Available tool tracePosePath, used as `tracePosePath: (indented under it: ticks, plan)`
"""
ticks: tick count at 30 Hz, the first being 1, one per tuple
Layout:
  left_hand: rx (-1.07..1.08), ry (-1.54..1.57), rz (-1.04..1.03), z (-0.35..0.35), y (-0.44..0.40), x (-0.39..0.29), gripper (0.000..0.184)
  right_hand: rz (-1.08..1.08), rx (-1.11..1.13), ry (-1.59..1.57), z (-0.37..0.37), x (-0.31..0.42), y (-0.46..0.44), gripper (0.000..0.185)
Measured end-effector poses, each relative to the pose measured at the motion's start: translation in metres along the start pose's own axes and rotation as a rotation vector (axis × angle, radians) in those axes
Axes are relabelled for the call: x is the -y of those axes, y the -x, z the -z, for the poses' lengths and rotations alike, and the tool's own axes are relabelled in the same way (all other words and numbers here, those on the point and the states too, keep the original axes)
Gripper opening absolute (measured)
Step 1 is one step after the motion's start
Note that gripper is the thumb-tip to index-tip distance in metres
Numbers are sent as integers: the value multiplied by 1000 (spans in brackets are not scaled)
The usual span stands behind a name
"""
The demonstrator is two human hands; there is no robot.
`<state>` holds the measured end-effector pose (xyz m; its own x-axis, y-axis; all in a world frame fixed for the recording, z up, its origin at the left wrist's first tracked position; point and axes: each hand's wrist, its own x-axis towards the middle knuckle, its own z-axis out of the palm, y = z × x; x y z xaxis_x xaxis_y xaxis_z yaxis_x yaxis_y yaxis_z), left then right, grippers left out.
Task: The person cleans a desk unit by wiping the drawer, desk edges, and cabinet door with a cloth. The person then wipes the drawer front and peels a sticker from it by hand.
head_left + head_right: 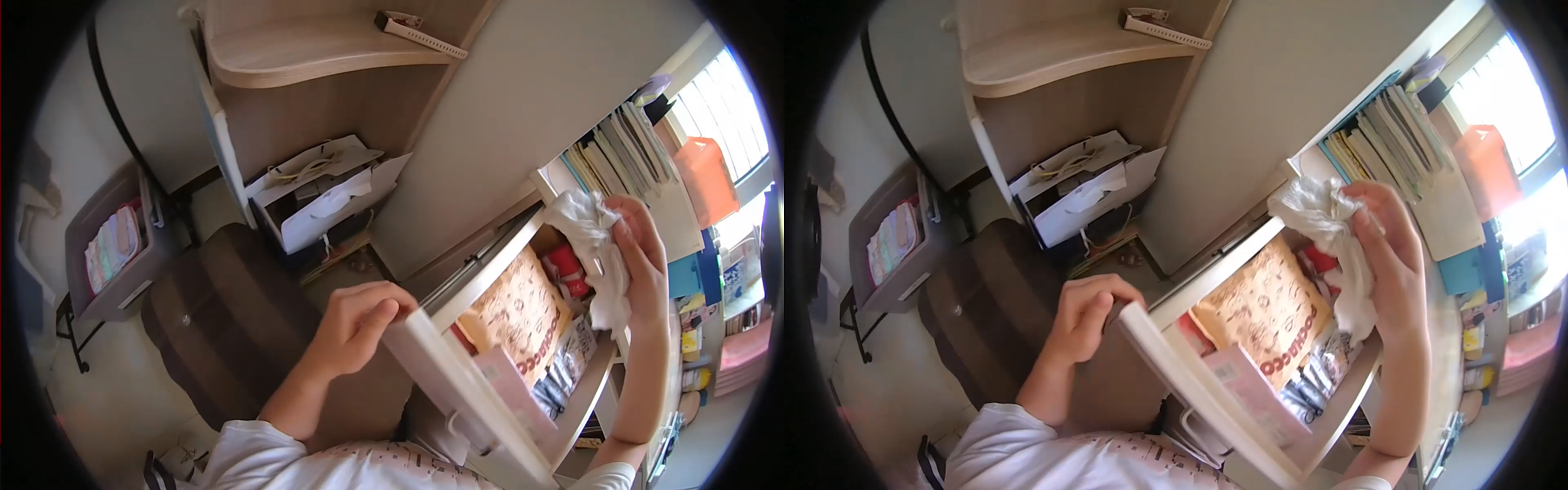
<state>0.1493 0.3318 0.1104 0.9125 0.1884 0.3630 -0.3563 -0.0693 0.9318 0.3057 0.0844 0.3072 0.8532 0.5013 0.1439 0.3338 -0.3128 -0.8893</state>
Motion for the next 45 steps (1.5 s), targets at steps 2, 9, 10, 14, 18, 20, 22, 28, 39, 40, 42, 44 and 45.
tracePosePath:
  ticks: [2,9,10,14,18,20,22,28,39,40,42,44,45]
  plan:
    - [135,165,17,10,-33,18,42,-51,16,-51,5,-13,-13,27]
    - [373,637,-217,-64,-164,32,75,-305,16,-460,-59,-56,-42,26]
    - [364,560,-232,-67,-173,28,54,-353,-1,-646,-74,-59,-38,28]
    - [96,493,-217,-64,-181,48,25,-139,-101,-226,-77,-48,-22,42]
    - [-154,315,-269,-75,-202,78,48,-124,-24,370,-72,-50,35,55]
    - [-194,84,-338,-98,-207,93,46,-210,51,349,-93,-46,63,58]
    - [-134,142,-280,-118,-200,106,43,-286,81,326,-107,-37,77,60]
    - [154,298,-82,-110,-149,104,46,-308,-85,144,-115,-31,85,60]
    - [-108,389,-192,-125,-195,115,16,-348,-101,8,-126,-42,109,56]
    - [-108,385,-127,-132,-205,117,15,-329,-99,-17,-128,-40,105,55]
    - [-179,328,-84,-140,-215,114,16,-303,-92,-60,-132,-38,99,53]
    - [-184,287,-95,-144,-210,108,15,-318,-100,-39,-131,-38,101,51]
    - [-184,220,-109,-143,-206,105,15,-328,-118,-51,-131,-39,102,52]
